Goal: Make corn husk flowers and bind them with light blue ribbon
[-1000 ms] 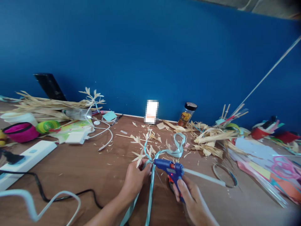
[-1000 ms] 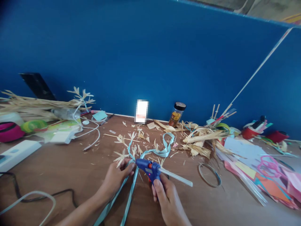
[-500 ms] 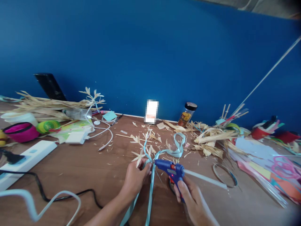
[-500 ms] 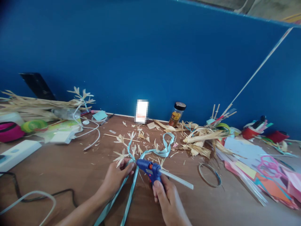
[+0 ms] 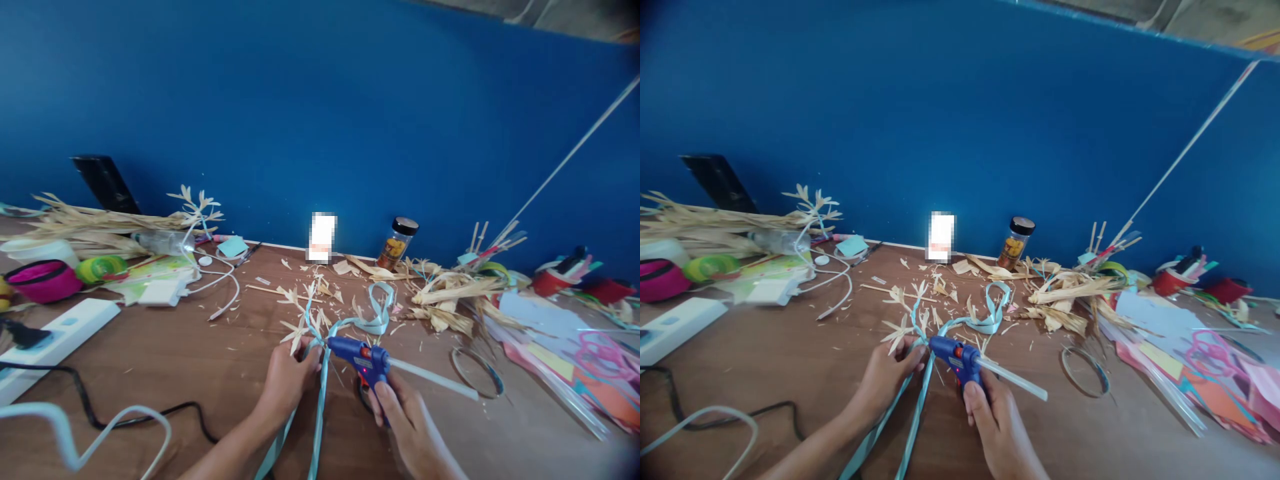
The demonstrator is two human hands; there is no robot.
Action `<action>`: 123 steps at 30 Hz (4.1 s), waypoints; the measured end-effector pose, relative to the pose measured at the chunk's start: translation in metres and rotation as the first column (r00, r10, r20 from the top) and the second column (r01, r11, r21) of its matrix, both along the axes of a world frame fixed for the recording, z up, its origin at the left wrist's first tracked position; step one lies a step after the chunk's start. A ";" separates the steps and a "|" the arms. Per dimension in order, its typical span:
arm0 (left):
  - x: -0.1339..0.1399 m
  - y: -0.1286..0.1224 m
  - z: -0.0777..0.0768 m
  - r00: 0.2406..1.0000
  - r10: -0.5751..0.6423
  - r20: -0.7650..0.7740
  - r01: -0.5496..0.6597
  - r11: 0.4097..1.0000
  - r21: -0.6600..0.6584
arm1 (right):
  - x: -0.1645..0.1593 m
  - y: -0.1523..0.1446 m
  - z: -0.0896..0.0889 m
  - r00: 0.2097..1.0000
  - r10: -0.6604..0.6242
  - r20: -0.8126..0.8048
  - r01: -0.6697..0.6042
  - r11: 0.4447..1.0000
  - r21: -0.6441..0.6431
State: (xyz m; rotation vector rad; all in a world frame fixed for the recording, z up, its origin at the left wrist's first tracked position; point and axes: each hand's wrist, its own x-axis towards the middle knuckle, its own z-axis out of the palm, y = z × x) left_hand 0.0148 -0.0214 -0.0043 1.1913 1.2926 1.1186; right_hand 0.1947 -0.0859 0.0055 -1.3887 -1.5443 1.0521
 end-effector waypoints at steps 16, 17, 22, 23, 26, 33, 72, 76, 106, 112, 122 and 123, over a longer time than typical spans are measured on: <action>-0.002 0.001 -0.008 1.000 -0.008 -0.020 0.009 0.999 0.048 | 0.000 0.000 0.003 0.998 -0.017 0.064 0.014 0.999 0.045; -0.002 0.001 -0.008 1.000 -0.007 -0.017 0.008 0.999 0.045 | 0.001 0.000 0.004 0.997 -0.020 0.068 0.017 0.999 0.045; -0.001 0.002 -0.010 0.999 -0.012 0.046 0.011 1.000 0.024 | 0.002 -0.003 0.003 0.994 -0.007 0.107 0.003 0.999 0.042; -0.001 0.002 -0.011 0.999 -0.013 0.052 0.012 1.000 0.020 | 0.003 -0.004 0.003 0.994 -0.006 0.110 0.001 0.999 0.043; -0.001 0.002 -0.011 0.999 -0.010 0.044 0.009 1.000 0.007 | 0.002 -0.004 0.003 0.995 -0.027 0.095 0.021 0.998 0.057; -0.002 0.002 -0.008 0.999 0.001 -0.041 0.001 0.999 0.053 | -0.001 0.001 0.003 0.997 -0.049 0.063 0.046 0.997 0.058; -0.002 0.000 -0.006 1.000 0.017 -0.004 -0.017 0.999 0.033 | -0.001 0.003 0.002 0.980 -0.048 -0.195 0.021 0.990 -0.137; -0.002 0.001 -0.006 1.000 0.023 -0.005 -0.023 0.999 0.029 | -0.001 0.004 0.004 0.991 -0.022 -0.133 0.008 0.995 -0.100; -0.003 0.000 -0.005 0.999 0.010 -0.053 -0.009 1.000 0.021 | -0.001 0.004 0.004 0.993 0.032 0.114 -0.031 0.999 -0.009; -0.003 0.001 -0.006 1.000 0.018 -0.025 -0.018 1.000 -0.011 | 0.000 0.002 0.006 0.984 0.039 0.172 -0.039 0.999 -0.004; -0.003 0.000 -0.003 1.000 0.027 -0.006 -0.027 1.000 -0.001 | -0.001 0.003 0.003 0.986 0.033 0.162 -0.033 0.999 -0.003; -0.003 0.000 -0.002 1.000 0.027 0.000 -0.027 1.000 -0.002 | -0.002 0.003 0.004 0.986 0.033 0.161 -0.033 0.999 -0.001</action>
